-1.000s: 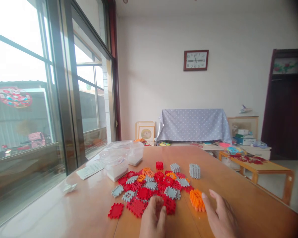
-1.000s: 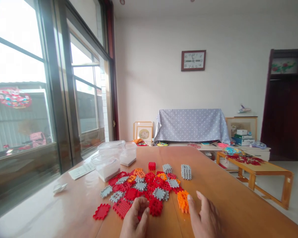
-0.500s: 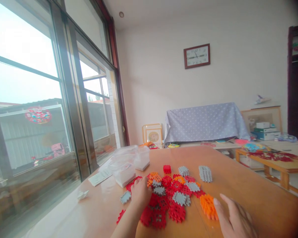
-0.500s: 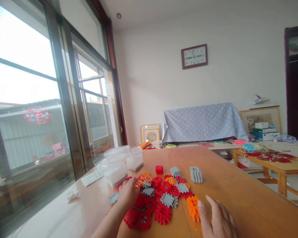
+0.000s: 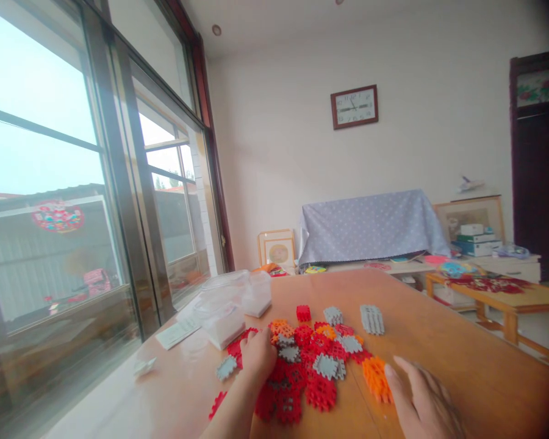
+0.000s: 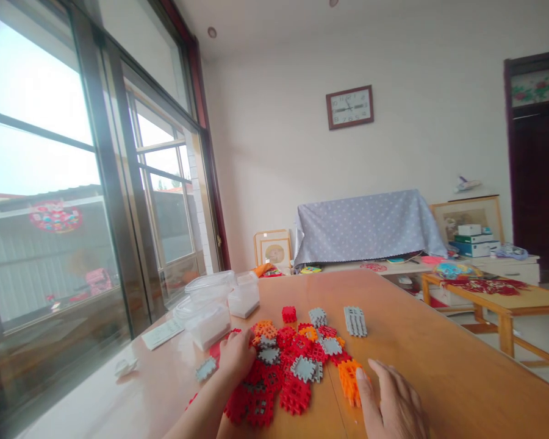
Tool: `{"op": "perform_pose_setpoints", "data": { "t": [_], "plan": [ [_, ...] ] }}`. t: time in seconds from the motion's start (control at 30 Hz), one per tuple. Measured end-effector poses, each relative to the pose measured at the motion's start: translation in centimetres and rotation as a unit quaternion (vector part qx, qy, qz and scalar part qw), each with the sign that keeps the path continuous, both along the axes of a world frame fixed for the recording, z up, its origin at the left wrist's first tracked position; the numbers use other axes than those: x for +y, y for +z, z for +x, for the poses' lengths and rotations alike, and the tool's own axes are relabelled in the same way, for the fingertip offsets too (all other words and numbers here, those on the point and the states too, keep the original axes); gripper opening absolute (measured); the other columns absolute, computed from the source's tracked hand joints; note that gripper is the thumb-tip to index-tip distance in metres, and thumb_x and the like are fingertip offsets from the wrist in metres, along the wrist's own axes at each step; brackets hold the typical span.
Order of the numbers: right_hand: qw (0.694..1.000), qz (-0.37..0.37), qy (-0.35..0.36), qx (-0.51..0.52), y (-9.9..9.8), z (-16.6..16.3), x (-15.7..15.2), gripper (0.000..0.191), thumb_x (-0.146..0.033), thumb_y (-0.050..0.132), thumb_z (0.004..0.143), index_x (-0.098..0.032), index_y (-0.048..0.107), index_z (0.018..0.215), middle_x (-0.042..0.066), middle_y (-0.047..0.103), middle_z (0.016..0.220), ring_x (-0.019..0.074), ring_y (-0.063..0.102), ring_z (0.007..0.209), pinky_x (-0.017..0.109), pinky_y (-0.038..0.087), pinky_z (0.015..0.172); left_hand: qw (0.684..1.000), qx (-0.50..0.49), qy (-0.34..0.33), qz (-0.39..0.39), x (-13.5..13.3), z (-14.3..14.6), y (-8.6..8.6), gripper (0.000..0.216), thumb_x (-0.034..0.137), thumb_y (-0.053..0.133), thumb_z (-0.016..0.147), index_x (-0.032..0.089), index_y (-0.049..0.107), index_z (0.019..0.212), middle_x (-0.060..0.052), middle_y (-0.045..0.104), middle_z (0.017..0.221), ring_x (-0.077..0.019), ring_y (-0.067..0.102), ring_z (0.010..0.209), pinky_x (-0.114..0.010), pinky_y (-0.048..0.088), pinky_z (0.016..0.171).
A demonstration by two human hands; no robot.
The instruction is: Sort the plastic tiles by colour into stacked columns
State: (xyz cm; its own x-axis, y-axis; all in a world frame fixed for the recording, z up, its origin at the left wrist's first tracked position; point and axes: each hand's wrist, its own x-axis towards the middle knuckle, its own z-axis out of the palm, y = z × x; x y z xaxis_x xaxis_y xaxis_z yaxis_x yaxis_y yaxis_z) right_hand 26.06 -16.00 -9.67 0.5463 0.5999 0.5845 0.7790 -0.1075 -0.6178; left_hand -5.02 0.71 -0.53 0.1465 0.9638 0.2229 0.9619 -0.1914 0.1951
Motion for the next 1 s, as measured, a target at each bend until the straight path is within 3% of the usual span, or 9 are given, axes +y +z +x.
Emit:
{"op": "perform_pose_setpoints", "data": {
  "t": [0.17, 0.3, 0.4, 0.53, 0.6, 0.7, 0.77, 0.87, 1.0],
  "plan": [
    [1.0, -0.011, -0.004, -0.004, 0.1, 0.0, 0.0, 0.058, -0.064, 0.038, 0.093, -0.021, 0.059, 0.126, 0.015, 0.066, 0.129, 0.0358, 0.059, 0.122, 0.053, 0.046, 0.103, 0.997, -0.069, 0.008, 0.031, 0.5, -0.4, -0.2, 0.029, 0.015, 0.048, 0.086, 0.024, 0.067, 0.106, -0.009, 0.073, 0.106, -0.0294, 0.057, 0.117, -0.043, 0.037, 0.099],
    [1.0, -0.011, 0.002, -0.013, 0.0, 0.0, -0.1, 0.055, -0.061, 0.038, 0.095, -0.021, 0.059, 0.127, 0.014, 0.066, 0.129, 0.0344, 0.058, 0.123, 0.052, 0.045, 0.105, 0.986, -0.161, 0.004, 0.054, 0.4, -0.8, 0.0, 0.03, 0.017, 0.045, 0.09, 0.024, 0.067, 0.108, -0.008, 0.073, 0.102, -0.0256, 0.063, 0.107, -0.035, 0.043, 0.088],
    [1.0, -0.013, 0.001, -0.021, -0.1, 0.0, -0.1, 0.054, -0.06, 0.039, 0.096, -0.021, 0.06, 0.128, 0.014, 0.065, 0.13, 0.0342, 0.056, 0.125, 0.052, 0.046, 0.105, 0.965, -0.251, -0.021, 0.075, -0.2, -0.4, -0.1, 0.029, 0.017, 0.042, 0.091, 0.022, 0.066, 0.107, -0.007, 0.073, 0.102, -0.0217, 0.065, 0.099, -0.031, 0.044, 0.085],
    [0.999, 0.011, 0.002, -0.039, -0.4, 0.2, 0.1, 0.053, -0.06, 0.042, 0.096, -0.021, 0.06, 0.126, 0.014, 0.067, 0.128, 0.0346, 0.058, 0.123, 0.053, 0.047, 0.104, 0.926, -0.36, -0.078, 0.081, -1.9, 1.4, -0.4, 0.019, 0.023, 0.043, 0.09, 0.021, 0.062, 0.094, -0.002, 0.068, 0.083, -0.0175, 0.062, 0.079, -0.025, 0.045, 0.073],
    [0.998, 0.031, 0.006, -0.055, -0.5, 0.2, 0.1, 0.051, -0.058, 0.044, 0.096, -0.021, 0.06, 0.126, 0.014, 0.067, 0.127, 0.0343, 0.059, 0.121, 0.053, 0.046, 0.104, 0.893, -0.428, -0.117, 0.068, -3.1, 2.5, -0.6, 0.016, 0.031, 0.047, 0.09, 0.021, 0.059, 0.086, 0.001, 0.062, 0.076, -0.0157, 0.057, 0.072, -0.024, 0.043, 0.067],
    [0.995, 0.059, 0.018, -0.077, -0.4, 0.0, -0.2, 0.047, -0.056, 0.047, 0.097, -0.021, 0.059, 0.126, 0.014, 0.066, 0.127, 0.0336, 0.057, 0.122, 0.053, 0.046, 0.104, 0.775, -0.601, -0.197, 0.0, -5.4, 4.0, -0.9, 0.009, 0.029, 0.059, 0.083, 0.021, 0.056, 0.085, 0.002, 0.059, 0.077, -0.0129, 0.051, 0.069, -0.022, 0.04, 0.065],
    [0.993, 0.077, 0.026, -0.086, 0.0, -0.3, -0.6, 0.045, -0.055, 0.049, 0.097, -0.022, 0.059, 0.127, 0.013, 0.066, 0.128, 0.0333, 0.057, 0.123, 0.052, 0.046, 0.104, 0.722, -0.654, -0.22, -0.046, -7.1, 4.8, -0.9, 0.013, 0.027, 0.064, 0.081, 0.021, 0.058, 0.091, 0.001, 0.061, 0.085, -0.0124, 0.052, 0.073, -0.022, 0.041, 0.068],
    [0.988, 0.105, 0.039, -0.105, 0.7, -1.0, -1.2, 0.044, -0.052, 0.052, 0.097, -0.023, 0.056, 0.13, 0.013, 0.065, 0.129, 0.0331, 0.055, 0.124, 0.052, 0.044, 0.105, 0.684, -0.685, -0.23, -0.104, -9.2, 5.7, -1.0, 0.025, 0.027, 0.07, 0.08, 0.022, 0.059, 0.103, 0.002, 0.061, 0.086, -0.0115, 0.051, 0.073, -0.022, 0.042, 0.069],
    [0.978, 0.121, 0.078, -0.151, 1.6, -2.0, -2.1, 0.047, -0.047, 0.06, 0.094, -0.025, 0.053, 0.135, 0.011, 0.064, 0.131, 0.0317, 0.053, 0.126, 0.05, 0.043, 0.106, 0.654, -0.705, -0.234, -0.146, -10.8, 7.0, -1.1, 0.034, 0.031, 0.078, 0.075, 0.022, 0.061, 0.103, -0.001, 0.064, 0.094, -0.0126, 0.055, 0.077, -0.023, 0.043, 0.068]
  ]
}}
